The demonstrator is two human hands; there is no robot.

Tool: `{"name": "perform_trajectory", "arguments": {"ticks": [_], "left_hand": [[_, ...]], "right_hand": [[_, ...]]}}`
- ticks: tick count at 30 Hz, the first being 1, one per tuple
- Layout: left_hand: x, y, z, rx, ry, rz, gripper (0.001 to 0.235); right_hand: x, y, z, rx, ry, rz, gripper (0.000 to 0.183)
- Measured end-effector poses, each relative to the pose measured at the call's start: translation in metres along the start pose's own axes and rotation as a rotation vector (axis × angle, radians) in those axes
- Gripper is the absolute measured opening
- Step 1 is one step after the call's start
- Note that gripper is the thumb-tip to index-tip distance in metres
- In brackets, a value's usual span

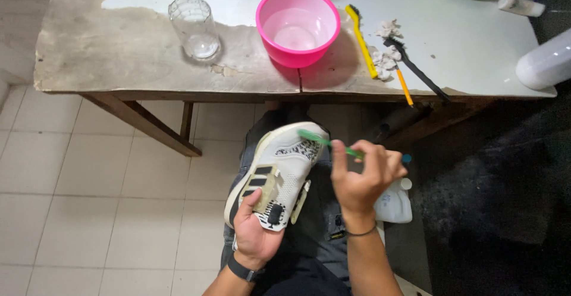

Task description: The person scrubs a white sneaker with a green toothbrush, repeatedly dipping the brush into a pink bucket of water. They focus on the upper and side panels, rotating the shoe to access different areas.

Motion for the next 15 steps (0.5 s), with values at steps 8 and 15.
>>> {"name": "perform_trajectory", "arguments": {"ticks": [8, 15], "left_hand": [[0.015, -0.001, 0.034, -0.041, 0.061, 0.053, 0.060], [0.023, -0.038, 0.023, -0.102, 0.160, 0.134, 0.058]], "right_hand": [[-0.028, -0.040, 0.004, 0.049, -0.010, -0.099, 0.036], [-0.009, -0.047, 0.026, 0.061, 0.022, -0.062, 0.035]]}}
Point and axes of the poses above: each hand's wrist, its own y-axis away from the middle knuckle, its own z-axis out of the palm, x = y × z, the point moved 8 cm from there along -y, towards the middle knuckle, and after that the axes turned 14 degrees about -z, right-handed, at the moved point
